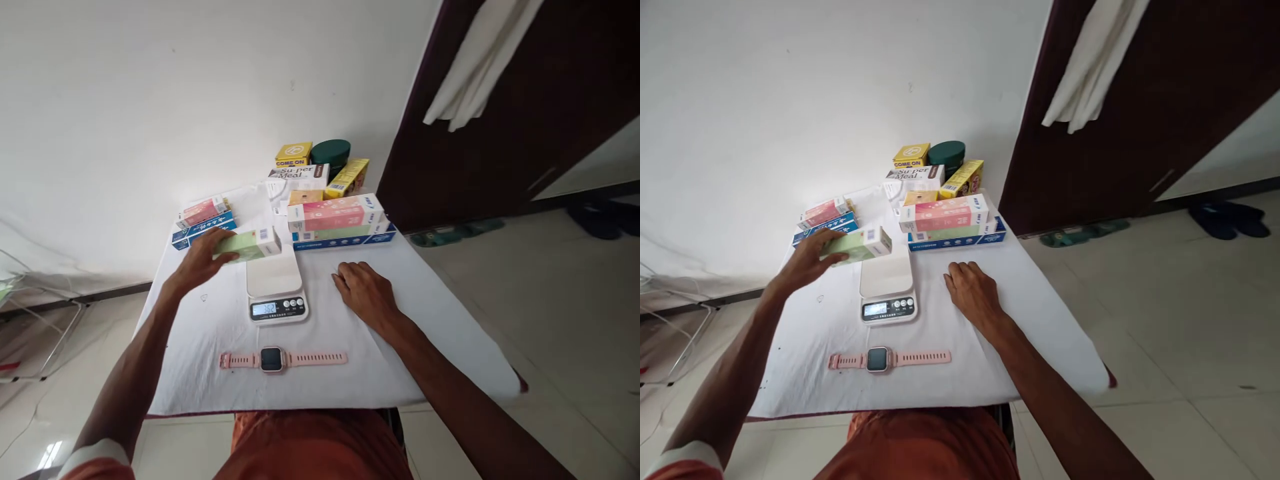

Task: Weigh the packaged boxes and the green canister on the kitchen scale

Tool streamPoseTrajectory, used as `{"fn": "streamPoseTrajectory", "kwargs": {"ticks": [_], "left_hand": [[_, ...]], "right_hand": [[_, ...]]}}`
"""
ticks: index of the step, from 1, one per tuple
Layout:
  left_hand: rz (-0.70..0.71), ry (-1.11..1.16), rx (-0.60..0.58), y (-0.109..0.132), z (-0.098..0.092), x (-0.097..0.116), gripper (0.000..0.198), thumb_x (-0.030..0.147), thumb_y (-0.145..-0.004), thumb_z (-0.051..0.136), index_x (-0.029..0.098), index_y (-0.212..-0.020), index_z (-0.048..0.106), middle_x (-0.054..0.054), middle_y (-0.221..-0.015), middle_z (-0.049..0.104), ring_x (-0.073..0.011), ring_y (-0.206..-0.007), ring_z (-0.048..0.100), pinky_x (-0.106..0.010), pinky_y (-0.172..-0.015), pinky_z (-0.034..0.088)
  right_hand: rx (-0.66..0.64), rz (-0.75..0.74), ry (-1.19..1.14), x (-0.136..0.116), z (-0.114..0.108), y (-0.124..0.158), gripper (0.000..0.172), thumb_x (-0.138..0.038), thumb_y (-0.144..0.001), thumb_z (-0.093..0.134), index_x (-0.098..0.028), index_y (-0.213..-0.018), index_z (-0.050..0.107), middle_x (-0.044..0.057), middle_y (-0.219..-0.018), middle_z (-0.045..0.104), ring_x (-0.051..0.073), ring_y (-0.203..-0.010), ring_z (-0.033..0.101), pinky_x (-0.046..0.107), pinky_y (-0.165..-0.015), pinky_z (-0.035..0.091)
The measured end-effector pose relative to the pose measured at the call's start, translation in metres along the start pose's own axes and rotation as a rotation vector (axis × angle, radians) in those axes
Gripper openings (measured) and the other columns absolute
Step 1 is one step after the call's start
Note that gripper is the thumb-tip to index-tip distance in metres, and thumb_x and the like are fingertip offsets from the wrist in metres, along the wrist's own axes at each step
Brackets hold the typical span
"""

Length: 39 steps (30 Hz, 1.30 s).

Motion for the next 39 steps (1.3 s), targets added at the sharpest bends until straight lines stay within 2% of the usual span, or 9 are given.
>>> {"fn": "streamPoseTrajectory", "kwargs": {"ticks": [4,7,13,16,20,23,26,32,39], "left_hand": [[0.125,0.052,-0.067,-0.001,0.043,0.047,0.029,0.037,-0.098,0.061,0.019,-0.120,0.063,-0.009,-0.105,0.066,-0.0233,-0.091,0.064,-0.036,-0.079,0.051],[0.140,0.042,-0.103,-0.001,0.063,0.056,0.028,0.035,-0.099,0.060,0.019,-0.123,0.062,-0.010,-0.107,0.066,-0.0244,-0.094,0.064,-0.038,-0.081,0.051],[0.144,0.069,-0.065,-0.002,0.059,0.047,0.045,0.046,-0.099,0.062,0.021,-0.136,0.057,-0.013,-0.120,0.066,-0.0276,-0.109,0.065,-0.042,-0.090,0.052],[0.090,0.117,0.122,0.001,0.031,0.035,0.053,0.051,-0.095,0.066,0.023,-0.139,0.056,-0.012,-0.129,0.065,-0.0275,-0.117,0.064,-0.043,-0.097,0.052],[-0.087,0.206,0.505,0.031,-0.001,0.007,0.036,0.047,-0.102,0.056,0.023,-0.127,0.064,-0.009,-0.120,0.069,-0.0226,-0.111,0.066,-0.040,-0.096,0.054],[-0.189,0.209,0.690,0.063,0.000,-0.009,0.035,0.045,-0.104,0.052,0.020,-0.125,0.065,-0.010,-0.115,0.070,-0.0213,-0.106,0.067,-0.039,-0.093,0.054],[-0.221,0.176,0.748,0.083,0.011,-0.019,0.035,0.044,-0.105,0.051,0.019,-0.125,0.064,-0.010,-0.111,0.070,-0.0210,-0.101,0.067,-0.038,-0.090,0.054],[-0.111,0.040,0.625,0.073,0.018,-0.002,0.040,0.044,-0.101,0.058,0.020,-0.132,0.059,-0.014,-0.125,0.067,-0.0268,-0.117,0.063,-0.045,-0.099,0.050],[0.163,-0.112,0.215,0.020,0.039,0.059,0.061,0.050,-0.098,0.061,0.020,-0.149,0.046,-0.017,-0.139,0.059,-0.0327,-0.129,0.054,-0.050,-0.108,0.040]], "right_hand": [[-0.089,0.036,-0.018,-0.001,0.001,-0.001,0.021,-0.027,-0.103,0.048,-0.019,-0.088,0.061,0.008,-0.083,0.070,0.022,-0.087,0.059,0.030,-0.063,0.032],[-0.109,0.044,-0.012,-0.002,0.000,-0.002,0.020,-0.026,-0.102,0.049,-0.018,-0.089,0.062,0.008,-0.084,0.070,0.022,-0.088,0.059,0.030,-0.063,0.031],[-0.077,0.024,-0.009,-0.002,0.000,-0.002,0.020,-0.026,-0.103,0.048,-0.019,-0.088,0.061,0.007,-0.082,0.069,0.021,-0.086,0.059,0.030,-0.063,0.031],[-0.056,0.011,-0.023,-0.002,0.000,-0.001,0.022,-0.025,-0.103,0.047,-0.019,-0.086,0.059,0.007,-0.081,0.068,0.021,-0.084,0.058,0.030,-0.063,0.031],[-0.057,0.015,-0.022,-0.001,0.001,0.000,0.023,-0.027,-0.102,0.046,-0.020,-0.085,0.058,0.007,-0.079,0.066,0.021,-0.084,0.057,0.030,-0.062,0.030],[-0.074,0.014,-0.027,-0.001,0.003,0.001,0.023,-0.030,-0.102,0.046,-0.020,-0.085,0.058,0.007,-0.078,0.065,0.022,-0.083,0.056,0.030,-0.062,0.030],[-0.081,0.029,-0.023,0.000,0.004,0.001,0.022,-0.030,-0.101,0.046,-0.020,-0.085,0.058,0.007,-0.078,0.065,0.022,-0.082,0.057,0.030,-0.062,0.030],[-0.075,0.028,-0.015,-0.001,0.003,0.000,0.022,-0.029,-0.102,0.047,-0.021,-0.085,0.058,0.007,-0.080,0.067,0.022,-0.086,0.058,0.030,-0.064,0.032],[-0.102,0.052,-0.009,-0.001,0.003,-0.001,0.021,-0.027,-0.102,0.048,-0.019,-0.088,0.061,0.007,-0.082,0.068,0.022,-0.086,0.058,0.031,-0.066,0.033]]}}
Point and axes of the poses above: each hand's wrist, its own y-axis away from the middle knuckle, its own z-axis out of the palm, x = y × z, the point moved 9 cm from there along -y, towards the middle knuckle
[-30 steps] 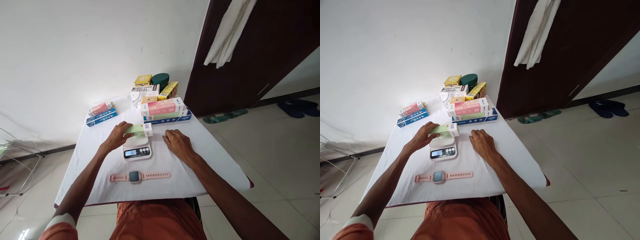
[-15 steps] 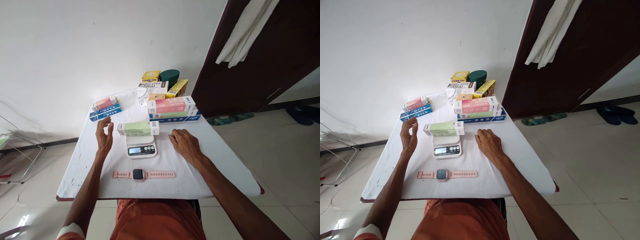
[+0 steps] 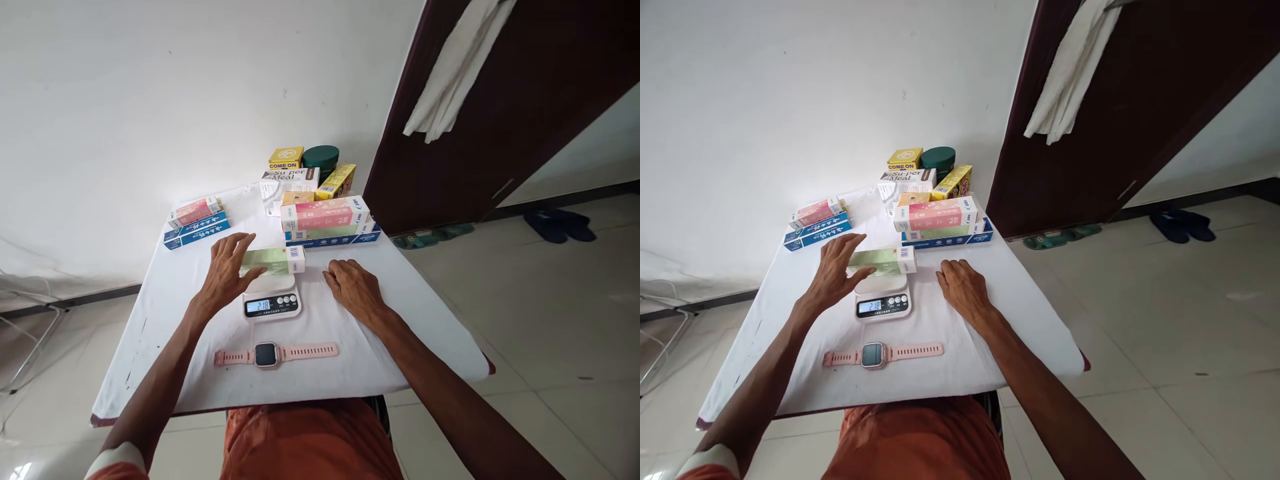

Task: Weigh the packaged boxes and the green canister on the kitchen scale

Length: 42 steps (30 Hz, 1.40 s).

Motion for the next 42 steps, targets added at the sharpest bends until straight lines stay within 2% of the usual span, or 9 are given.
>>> {"fn": "streamPoseTrajectory", "kwargs": {"ticks": [5,9,15,18,20,24,28,32,42], "left_hand": [[0.003,-0.008,-0.252,-0.017,0.024,-0.001,0.049,0.040,-0.098,0.059,0.020,-0.142,0.050,-0.014,-0.122,0.065,-0.0331,-0.117,0.058,-0.053,-0.104,0.042],[0.004,0.076,-0.337,-0.018,0.027,-0.004,0.026,0.034,-0.100,0.056,0.024,-0.123,0.061,-0.010,-0.109,0.069,-0.0285,-0.104,0.063,-0.047,-0.092,0.047],[0.015,0.212,-0.196,-0.045,-0.023,-0.005,0.027,0.044,-0.098,0.060,0.023,-0.114,0.064,-0.007,-0.104,0.070,-0.0244,-0.092,0.066,-0.038,-0.078,0.052],[0.011,0.220,-0.074,-0.085,-0.049,-0.005,0.029,0.045,-0.094,0.065,0.023,-0.113,0.065,-0.006,-0.106,0.071,-0.0240,-0.093,0.067,-0.037,-0.079,0.053],[0.020,0.179,-0.003,-0.120,-0.051,-0.003,0.028,0.041,-0.091,0.068,0.022,-0.111,0.065,-0.006,-0.107,0.070,-0.0241,-0.096,0.066,-0.038,-0.082,0.053],[0.051,0.147,0.064,-0.187,-0.013,0.004,0.028,0.033,-0.085,0.075,0.020,-0.108,0.063,-0.008,-0.109,0.068,-0.0257,-0.100,0.063,-0.040,-0.088,0.052],[-0.013,0.126,0.082,-0.223,0.038,0.007,0.032,0.020,-0.079,0.079,0.020,-0.105,0.061,-0.010,-0.113,0.066,-0.0289,-0.105,0.061,-0.042,-0.090,0.051],[0.000,0.109,0.056,-0.223,0.061,0.014,0.037,0.014,-0.076,0.080,0.020,-0.107,0.061,-0.011,-0.116,0.064,-0.0303,-0.109,0.060,-0.043,-0.089,0.049],[0.063,0.103,-0.065,-0.204,0.070,0.011,0.023,0.025,-0.089,0.070,0.020,-0.112,0.069,-0.013,-0.121,0.064,-0.0314,-0.120,0.058,-0.046,-0.100,0.044]], "right_hand": [[-0.008,-0.005,-0.006,-0.001,-0.003,0.000,0.020,-0.025,-0.103,0.047,-0.019,-0.091,0.062,0.008,-0.085,0.069,0.022,-0.087,0.058,0.032,-0.064,0.032],[-0.017,0.001,-0.015,-0.001,-0.004,0.000,0.019,-0.024,-0.103,0.048,-0.020,-0.091,0.062,0.008,-0.089,0.071,0.022,-0.089,0.059,0.032,-0.062,0.030],[-0.011,0.006,-0.007,0.000,-0.005,-0.002,0.017,-0.022,-0.103,0.051,-0.019,-0.091,0.063,0.008,-0.089,0.071,0.022,-0.091,0.061,0.031,-0.064,0.034],[-0.016,0.011,-0.003,0.000,-0.003,-0.002,0.018,-0.022,-0.104,0.049,-0.018,-0.093,0.064,0.008,-0.089,0.072,0.022,-0.092,0.062,0.030,-0.063,0.034],[-0.011,0.002,0.005,0.000,-0.003,-0.002,0.019,-0.022,-0.104,0.049,-0.018,-0.094,0.064,0.008,-0.089,0.072,0.021,-0.092,0.062,0.030,-0.064,0.035],[0.012,-0.014,0.016,-0.001,-0.004,-0.001,0.017,-0.021,-0.103,0.050,-0.019,-0.093,0.063,0.007,-0.090,0.072,0.021,-0.091,0.062,0.030,-0.067,0.038],[0.014,-0.017,0.026,0.000,-0.005,-0.001,0.015,-0.021,-0.103,0.051,-0.020,-0.092,0.062,0.006,-0.090,0.072,0.021,-0.091,0.062,0.030,-0.069,0.040],[0.005,-0.022,0.018,0.000,-0.004,-0.001,0.015,-0.022,-0.103,0.051,-0.021,-0.093,0.062,0.006,-0.091,0.072,0.021,-0.091,0.061,0.030,-0.070,0.040],[-0.006,-0.019,0.023,0.001,-0.003,-0.001,0.015,-0.023,-0.103,0.051,-0.020,-0.094,0.063,0.007,-0.090,0.071,0.021,-0.091,0.060,0.031,-0.066,0.036]]}}
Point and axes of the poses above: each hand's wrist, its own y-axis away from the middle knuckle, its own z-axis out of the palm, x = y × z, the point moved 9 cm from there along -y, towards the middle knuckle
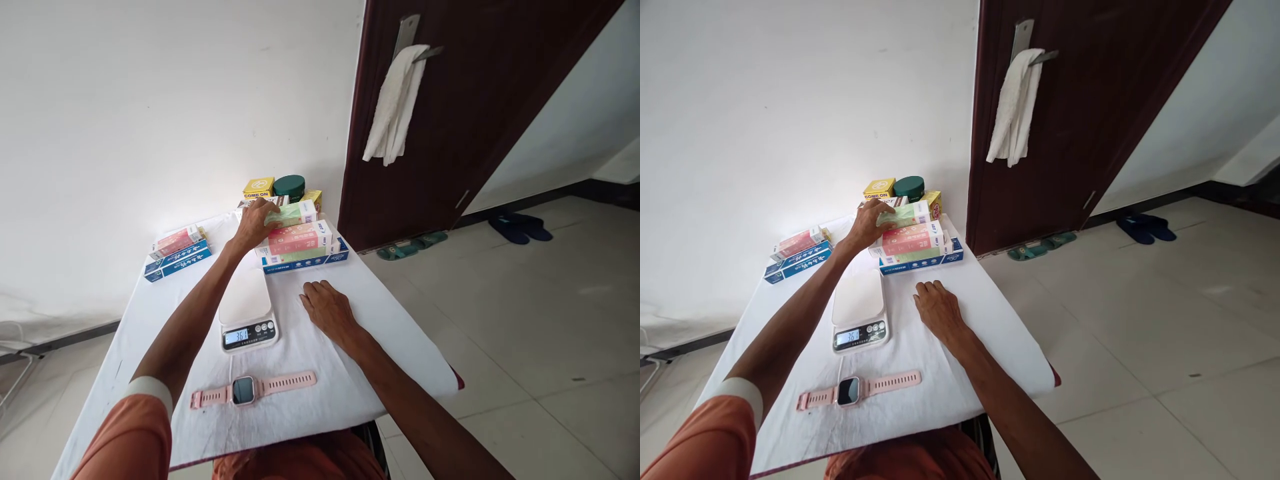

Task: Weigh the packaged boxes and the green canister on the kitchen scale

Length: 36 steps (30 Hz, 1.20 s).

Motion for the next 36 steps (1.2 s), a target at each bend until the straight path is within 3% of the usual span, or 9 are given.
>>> {"fn": "streamPoseTrajectory", "kwargs": {"ticks": [3,6,11,14,17,20,28,32,36], "left_hand": [[0.006,0.059,0.053,0.012,-0.009,-0.003,0.028,0.031,-0.093,0.068,0.020,-0.118,0.068,-0.012,-0.122,0.065,-0.0295,-0.120,0.059,-0.044,-0.102,0.045],[-0.030,0.113,0.124,0.037,-0.022,-0.027,0.033,0.038,-0.095,0.066,0.021,-0.123,0.067,-0.011,-0.122,0.065,-0.0266,-0.117,0.061,-0.041,-0.102,0.047],[-0.383,-0.049,0.129,0.111,-0.040,-0.134,0.033,0.031,-0.092,0.068,0.020,-0.124,0.065,-0.012,-0.121,0.065,-0.0259,-0.113,0.061,-0.042,-0.102,0.048],[-0.601,-0.168,0.141,0.157,-0.058,-0.197,0.036,0.029,-0.092,0.065,0.019,-0.127,0.062,-0.016,-0.126,0.061,-0.0318,-0.121,0.056,-0.048,-0.103,0.045],[-0.737,-0.238,0.109,0.183,-0.071,-0.239,0.051,0.031,-0.090,0.065,0.019,-0.139,0.054,-0.022,-0.141,0.052,-0.0403,-0.133,0.047,-0.056,-0.105,0.040],[-0.820,-0.269,-0.015,0.190,-0.072,-0.270,0.064,0.033,-0.086,0.068,0.019,-0.145,0.048,-0.024,-0.149,0.047,-0.0433,-0.140,0.040,-0.058,-0.109,0.035],[-0.886,-0.273,-0.230,0.183,-0.062,-0.312,0.055,0.040,-0.088,0.067,0.020,-0.138,0.052,-0.023,-0.150,0.049,-0.0400,-0.142,0.040,-0.055,-0.114,0.028],[-0.907,-0.269,-0.238,0.181,-0.066,-0.314,0.054,0.036,-0.086,0.069,0.018,-0.135,0.054,-0.022,-0.143,0.053,-0.0395,-0.138,0.043,-0.053,-0.111,0.032],[-0.919,-0.289,-0.177,0.181,-0.083,-0.303,0.056,0.041,-0.088,0.068,0.020,-0.137,0.052,-0.021,-0.142,0.051,-0.0394,-0.138,0.042,-0.052,-0.110,0.036]], "right_hand": [[0.025,-0.008,0.006,-0.001,-0.001,0.001,0.017,-0.022,-0.103,0.050,-0.020,-0.091,0.062,0.006,-0.087,0.071,0.021,-0.089,0.060,0.030,-0.066,0.036],[0.092,-0.043,0.012,-0.003,-0.003,0.004,0.020,-0.023,-0.103,0.049,-0.020,-0.086,0.060,0.006,-0.082,0.069,0.021,-0.086,0.060,0.030,-0.069,0.036],[0.235,-0.126,-0.009,-0.003,-0.006,0.009,0.028,-0.029,-0.105,0.045,-0.022,-0.080,0.056,0.005,-0.075,0.066,0.021,-0.079,0.057,0.031,-0.067,0.035],[0.286,-0.163,-0.023,-0.002,-0.006,0.010,0.028,-0.029,-0.105,0.046,-0.022,-0.080,0.055,0.003,-0.071,0.064,0.019,-0.075,0.057,0.031,-0.065,0.036],[0.308,-0.163,-0.020,-0.002,-0.008,0.011,0.028,-0.029,-0.105,0.046,-0.022,-0.080,0.055,0.002,-0.070,0.063,0.018,-0.072,0.057,0.030,-0.062,0.035],[0.324,-0.165,0.012,-0.004,-0.010,0.011,0.028,-0.030,-0.106,0.046,-0.022,-0.080,0.054,0.001,-0.069,0.062,0.018,-0.071,0.058,0.030,-0.060,0.036],[0.361,-0.191,0.037,-0.006,-0.014,0.010,0.028,-0.027,-0.105,0.048,-0.022,-0.078,0.052,0.000,-0.066,0.057,0.017,-0.067,0.057,0.030,-0.062,0.037],[0.378,-0.202,0.025,-0.007,-0.016,0.010,0.029,-0.027,-0.106,0.047,-0.021,-0.078,0.052,-0.001,-0.066,0.057,0.016,-0.066,0.055,0.029,-0.063,0.038],[0.409,-0.191,0.005,-0.006,-0.019,0.011,0.030,-0.027,-0.106,0.047,-0.021,-0.078,0.053,-0.001,-0.066,0.056,0.015,-0.066,0.055,0.028,-0.061,0.036]]}}
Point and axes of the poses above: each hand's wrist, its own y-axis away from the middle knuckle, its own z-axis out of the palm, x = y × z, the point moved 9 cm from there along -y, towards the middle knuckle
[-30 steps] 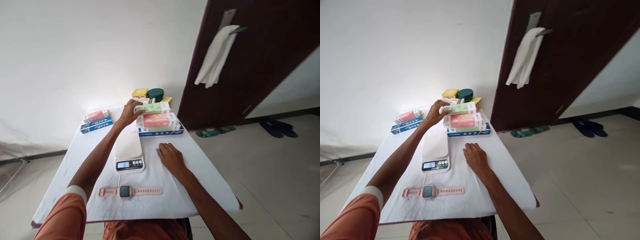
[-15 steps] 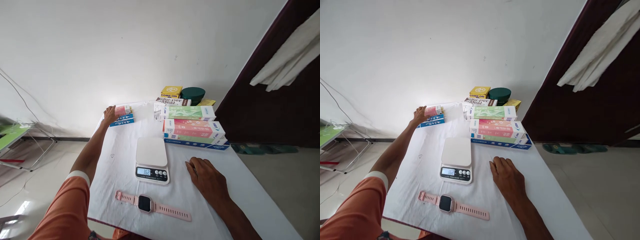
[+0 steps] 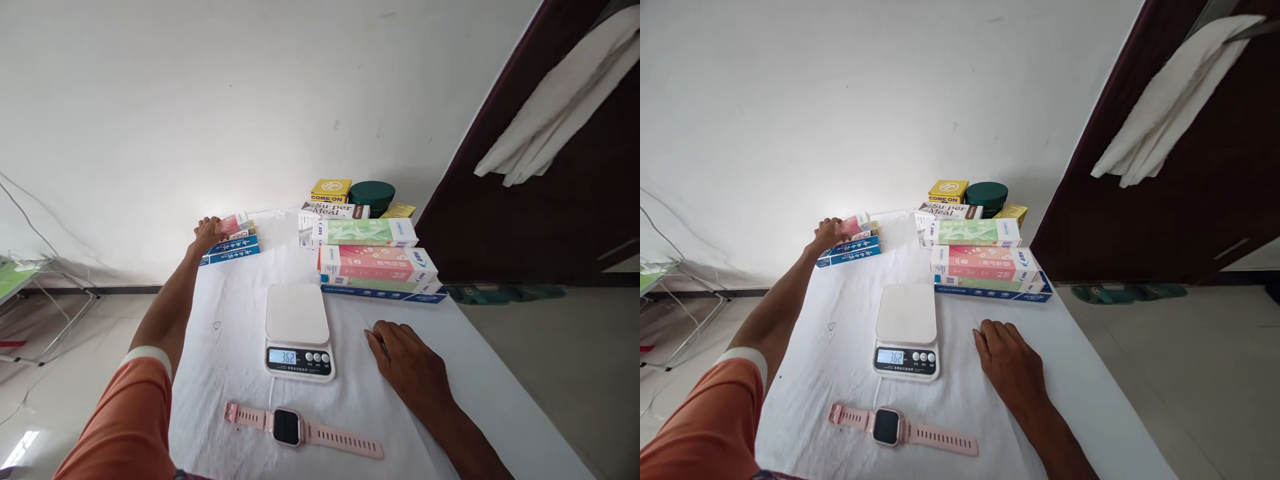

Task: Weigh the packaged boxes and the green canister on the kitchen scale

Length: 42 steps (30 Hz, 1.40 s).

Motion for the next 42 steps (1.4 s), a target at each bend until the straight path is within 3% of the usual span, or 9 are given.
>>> {"fn": "streamPoseTrajectory", "kwargs": {"ticks": [3,7,13,17,23,30,33,36,42], "left_hand": [[0.052,0.005,0.111,0.024,-0.027,0.009,0.050,0.045,-0.089,0.067,0.025,-0.133,0.055,-0.018,-0.138,0.053,-0.0392,-0.134,0.044,-0.054,-0.110,0.034],[0.317,0.001,0.143,0.087,-0.047,0.052,0.048,0.047,-0.085,0.072,0.031,-0.129,0.061,-0.010,-0.125,0.060,-0.0349,-0.124,0.050,-0.054,-0.113,0.030],[0.642,0.077,-0.037,0.190,-0.025,0.131,0.054,0.060,-0.087,0.071,0.026,-0.128,0.064,-0.008,-0.116,0.065,-0.0316,-0.117,0.055,-0.049,-0.107,0.037],[0.778,0.082,-0.091,0.229,-0.004,0.165,0.056,0.063,-0.089,0.068,0.022,-0.127,0.066,-0.010,-0.113,0.068,-0.0308,-0.111,0.059,-0.050,-0.105,0.038],[0.786,0.107,-0.125,0.239,0.007,0.170,0.062,0.063,-0.084,0.074,0.023,-0.131,0.065,-0.011,-0.115,0.069,-0.0321,-0.112,0.061,-0.055,-0.109,0.039],[0.670,0.408,0.072,0.222,-0.063,0.139,0.057,0.063,-0.090,0.067,0.027,-0.135,0.061,-0.009,-0.126,0.067,-0.0278,-0.119,0.064,-0.044,-0.099,0.053],[0.645,0.406,0.130,0.223,-0.078,0.136,0.054,0.060,-0.090,0.069,0.027,-0.132,0.062,-0.008,-0.126,0.067,-0.0276,-0.119,0.064,-0.044,-0.099,0.053],[0.714,0.378,0.089,0.233,-0.064,0.148,0.056,0.058,-0.090,0.071,0.027,-0.134,0.060,-0.009,-0.126,0.066,-0.0280,-0.119,0.063,-0.045,-0.101,0.052],[0.754,0.168,-0.118,0.243,0.003,0.169,0.058,0.052,-0.086,0.076,0.026,-0.135,0.060,-0.011,-0.127,0.064,-0.0335,-0.121,0.059,-0.055,-0.104,0.047]], "right_hand": [[-0.020,0.012,-0.008,0.000,0.002,-0.001,0.029,-0.026,-0.106,0.047,-0.021,-0.078,0.053,-0.001,-0.067,0.058,0.015,-0.067,0.056,0.028,-0.060,0.035],[-0.063,0.038,-0.022,0.001,0.006,-0.001,0.030,-0.027,-0.105,0.047,-0.021,-0.076,0.054,0.001,-0.067,0.059,0.016,-0.068,0.056,0.028,-0.059,0.033],[-0.234,0.156,-0.057,0.008,0.020,0.002,0.026,-0.029,-0.102,0.047,-0.020,-0.079,0.057,0.005,-0.072,0.063,0.020,-0.077,0.058,0.029,-0.060,0.031],[-0.323,0.191,-0.055,0.009,0.023,0.002,0.023,-0.028,-0.101,0.048,-0.020,-0.083,0.058,0.007,-0.077,0.066,0.021,-0.082,0.058,0.029,-0.062,0.031],[-0.294,0.173,-0.046,0.008,0.021,0.000,0.022,-0.027,-0.102,0.047,-0.021,-0.084,0.058,0.006,-0.078,0.067,0.021,-0.083,0.059,0.030,-0.063,0.032],[-0.252,0.152,-0.043,0.008,0.021,0.002,0.024,-0.026,-0.103,0.046,-0.020,-0.083,0.058,0.005,-0.074,0.065,0.020,-0.077,0.057,0.030,-0.060,0.030],[-0.280,0.155,-0.048,0.007,0.021,0.001,0.023,-0.026,-0.103,0.046,-0.020,-0.084,0.058,0.006,-0.076,0.066,0.020,-0.079,0.058,0.030,-0.061,0.031],[-0.307,0.166,-0.051,0.007,0.021,0.000,0.023,-0.026,-0.103,0.046,-0.020,-0.085,0.059,0.006,-0.079,0.067,0.021,-0.081,0.058,0.030,-0.061,0.031],[-0.325,0.183,-0.060,0.009,0.023,0.000,0.022,-0.026,-0.103,0.047,-0.021,-0.085,0.058,0.007,-0.083,0.068,0.021,-0.084,0.058,0.030,-0.063,0.032]]}}
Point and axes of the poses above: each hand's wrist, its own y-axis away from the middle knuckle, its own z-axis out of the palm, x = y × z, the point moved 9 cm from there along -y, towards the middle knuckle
